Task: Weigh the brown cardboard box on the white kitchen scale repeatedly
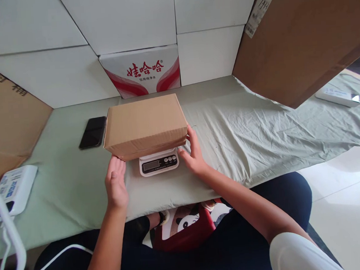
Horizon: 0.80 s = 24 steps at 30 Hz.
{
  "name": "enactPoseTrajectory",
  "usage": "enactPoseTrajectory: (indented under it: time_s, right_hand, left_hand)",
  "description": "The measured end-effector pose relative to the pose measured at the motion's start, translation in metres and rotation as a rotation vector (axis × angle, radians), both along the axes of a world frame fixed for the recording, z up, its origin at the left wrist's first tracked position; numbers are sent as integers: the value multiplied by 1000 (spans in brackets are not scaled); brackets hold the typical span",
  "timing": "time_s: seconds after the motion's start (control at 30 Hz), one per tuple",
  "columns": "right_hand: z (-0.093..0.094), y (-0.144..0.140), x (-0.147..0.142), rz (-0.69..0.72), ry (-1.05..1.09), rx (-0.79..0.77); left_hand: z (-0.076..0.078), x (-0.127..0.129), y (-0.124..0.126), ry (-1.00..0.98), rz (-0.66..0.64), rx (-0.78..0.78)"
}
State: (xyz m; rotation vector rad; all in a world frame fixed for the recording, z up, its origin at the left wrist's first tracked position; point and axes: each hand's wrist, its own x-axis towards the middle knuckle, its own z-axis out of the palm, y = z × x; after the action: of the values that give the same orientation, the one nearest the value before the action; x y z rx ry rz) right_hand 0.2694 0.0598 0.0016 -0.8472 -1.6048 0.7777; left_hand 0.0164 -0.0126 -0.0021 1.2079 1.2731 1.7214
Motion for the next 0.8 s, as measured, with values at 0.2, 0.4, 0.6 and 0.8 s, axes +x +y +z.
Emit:
enactPoseTrajectory:
  time_s: [0.2, 0.4, 0.6, 0.8]
  right_hand:
    - [-4, 0, 2, -120, 0, 56]
    - [-6, 3, 3, -153, -4, 6]
    - [-4, 2, 2, -140, 45, -15]
    - [-4, 3, 0, -116, 73, -36]
  left_hand:
    - [3, -1, 1, -1, 43, 80]
    - [4, -3, 2, -88, 86, 100]
    - [4, -3, 2, -85, 88, 86]
    - [7, -2, 2, -46, 97, 40]
